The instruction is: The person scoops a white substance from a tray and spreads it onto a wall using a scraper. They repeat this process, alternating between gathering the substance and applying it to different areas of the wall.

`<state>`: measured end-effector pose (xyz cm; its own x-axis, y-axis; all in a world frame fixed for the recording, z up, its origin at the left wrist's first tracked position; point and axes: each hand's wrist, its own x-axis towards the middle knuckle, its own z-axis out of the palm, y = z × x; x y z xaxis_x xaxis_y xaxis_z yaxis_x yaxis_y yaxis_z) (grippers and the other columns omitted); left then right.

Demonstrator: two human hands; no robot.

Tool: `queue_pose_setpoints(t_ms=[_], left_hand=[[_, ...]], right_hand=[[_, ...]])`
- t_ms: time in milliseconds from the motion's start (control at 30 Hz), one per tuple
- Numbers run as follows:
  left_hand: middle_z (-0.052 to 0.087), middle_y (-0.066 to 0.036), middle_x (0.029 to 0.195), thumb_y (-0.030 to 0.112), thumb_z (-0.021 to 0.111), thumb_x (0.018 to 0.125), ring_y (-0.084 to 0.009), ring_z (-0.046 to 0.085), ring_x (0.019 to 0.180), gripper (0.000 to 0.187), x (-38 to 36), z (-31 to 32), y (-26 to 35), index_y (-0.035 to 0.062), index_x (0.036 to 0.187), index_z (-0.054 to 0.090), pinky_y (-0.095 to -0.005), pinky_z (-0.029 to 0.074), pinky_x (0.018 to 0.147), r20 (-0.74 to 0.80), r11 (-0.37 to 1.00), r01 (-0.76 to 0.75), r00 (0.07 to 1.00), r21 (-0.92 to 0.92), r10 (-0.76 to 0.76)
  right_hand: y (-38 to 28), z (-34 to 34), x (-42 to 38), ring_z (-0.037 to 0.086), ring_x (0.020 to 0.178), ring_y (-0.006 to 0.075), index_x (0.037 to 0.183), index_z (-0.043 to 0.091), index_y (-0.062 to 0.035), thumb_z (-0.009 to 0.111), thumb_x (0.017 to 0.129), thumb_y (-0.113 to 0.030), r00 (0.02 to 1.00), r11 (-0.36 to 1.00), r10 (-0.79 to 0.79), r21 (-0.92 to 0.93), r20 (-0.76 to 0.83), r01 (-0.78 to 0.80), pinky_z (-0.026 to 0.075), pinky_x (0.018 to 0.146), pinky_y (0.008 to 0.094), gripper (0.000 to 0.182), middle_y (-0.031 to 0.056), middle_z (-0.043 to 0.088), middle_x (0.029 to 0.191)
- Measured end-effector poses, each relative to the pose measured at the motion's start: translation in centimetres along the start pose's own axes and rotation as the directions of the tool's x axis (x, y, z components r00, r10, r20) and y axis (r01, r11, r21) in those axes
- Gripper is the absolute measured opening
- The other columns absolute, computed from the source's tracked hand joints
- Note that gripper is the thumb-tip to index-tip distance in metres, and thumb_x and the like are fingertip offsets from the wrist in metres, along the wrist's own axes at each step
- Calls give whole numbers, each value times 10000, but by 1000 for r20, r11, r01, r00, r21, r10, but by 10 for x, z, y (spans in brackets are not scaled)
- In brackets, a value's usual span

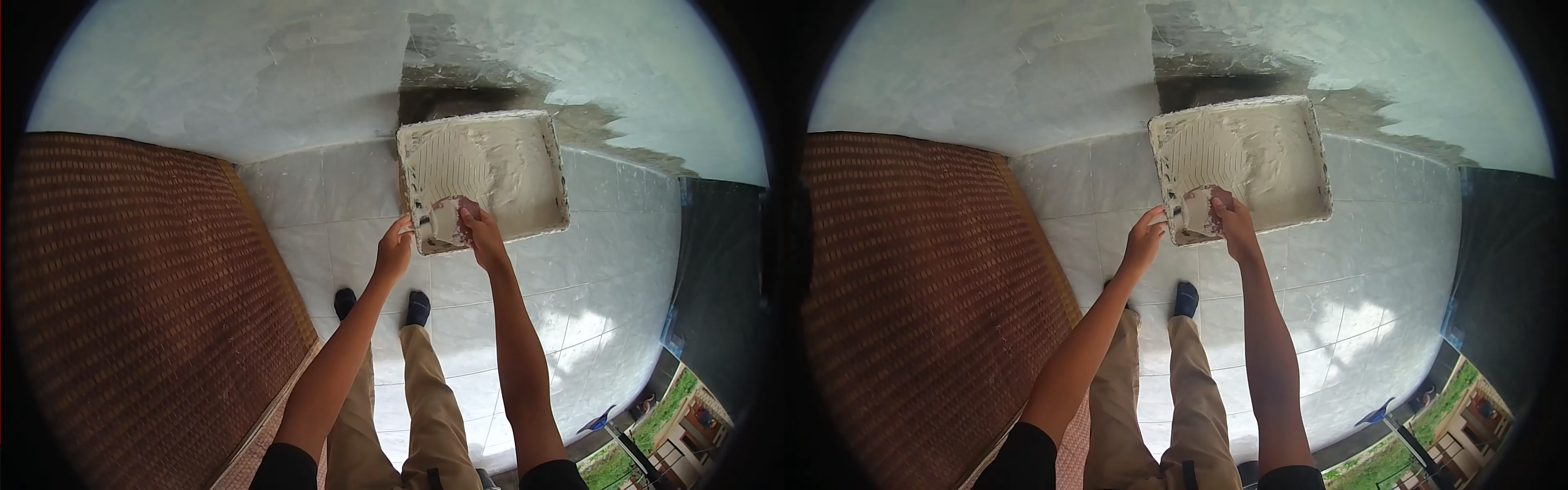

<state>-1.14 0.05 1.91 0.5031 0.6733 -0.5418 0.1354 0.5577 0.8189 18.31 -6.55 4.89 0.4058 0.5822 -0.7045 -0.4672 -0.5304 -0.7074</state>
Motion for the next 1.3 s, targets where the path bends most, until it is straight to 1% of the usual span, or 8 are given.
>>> queue_pose_setpoints(t_ms=[67, 267, 467, 833, 867, 1033, 1100, 1300], left_hand=[[551, -181, 1302, -2, 422, 905, -266, 586, 1150, 443, -4, 2, 7, -32, 1344, 471, -346, 457, 985, -64, 985, -91, 993, 145, 101], [552, -170, 1313, 12, 444, 902, -245, 532, 1205, 455, -8, 2, 24, -15, 1355, 470, -332, 402, 1013, -157, 951, -207, 957, 229, 246], [557, -157, 1309, 58, 462, 940, -226, 536, 1188, 415, -23, 6, 76, -15, 1349, 480, -332, 394, 1029, -138, 939, -292, 938, 181, 318], [561, -133, 1300, 134, 451, 988, -203, 525, 1187, 381, -80, -25, 298, 0, 1343, 489, -320, 379, 1054, -120, 787, -604, 778, 127, 616], [559, -133, 1302, 146, 443, 993, -206, 519, 1196, 381, -86, -30, 322, 4, 1343, 488, -323, 373, 1060, -117, 761, -639, 752, 114, 648], [547, -134, 1315, 176, 418, 1004, -216, 501, 1222, 393, -143, -60, 447, 12, 1356, 475, -340, 356, 1077, -108, 660, -741, 651, 120, 751], [543, -135, 1321, 183, 409, 1007, -220, 498, 1228, 396, -164, -76, 491, 14, 1360, 471, -346, 351, 1081, -104, 606, -785, 597, 128, 795], [536, -135, 1334, 150, 415, 1004, -223, 493, 1245, 395, -223, -124, 601, 18, 1373, 463, -342, 342, 1088, -122, 467, -861, 451, 201, 884]], right_hand=[[7, -13, 4, 612, 872, 117, 1274, 551, -28, 552, 1001, -243, 994, 996, 18, 88, 109, -27, 493, 744, 274, 348, 15, 648, 1035], [-5, -8, -28, 545, 1179, 142, 1413, 414, -47, 469, 1034, -246, 977, 886, -163, 456, 134, 85, 473, 945, 325, 432, 33, 544, 1325], [-34, -3, -62, 431, 1331, 181, 1480, 335, -85, 405, 1045, -270, 936, 826, -288, 548, 204, 135, 371, 1085, 385, 478, 22, 432, 1470], [-192, 76, -159, 489, 1262, 191, 1423, 410, -83, 470, 1020, -276, 774, 640, -565, 744, 286, 192, 366, 1098, 397, 451, 28, 520, 1363], [-214, 91, -175, 573, 1124, 138, 1329, 522, -128, 589, 963, -278, 757, 632, -590, 744, 281, 216, 466, 886, 328, 402, -15, 607, 1245], [-308, 152, -232, 580, 1118, 156, 1316, 524, -116, 573, 958, -202, 667, 588, -673, 778, 319, 221, 462, 889, 324, 371, 9, 609, 1242], [-342, 177, -251, 513, 1242, 192, 1391, 435, -66, 514, 960, -119, 683, 545, -661, 825, 311, 152, 416, 1047, 354, 442, 52, 537, 1349], [-432, 259, -323, 506, 1240, 199, 1391, 431, -54, 517, 925, -80, 501, 495, -794, 844, 344, 206, 399, 1055, 354, 475, 53, 530, 1351]])
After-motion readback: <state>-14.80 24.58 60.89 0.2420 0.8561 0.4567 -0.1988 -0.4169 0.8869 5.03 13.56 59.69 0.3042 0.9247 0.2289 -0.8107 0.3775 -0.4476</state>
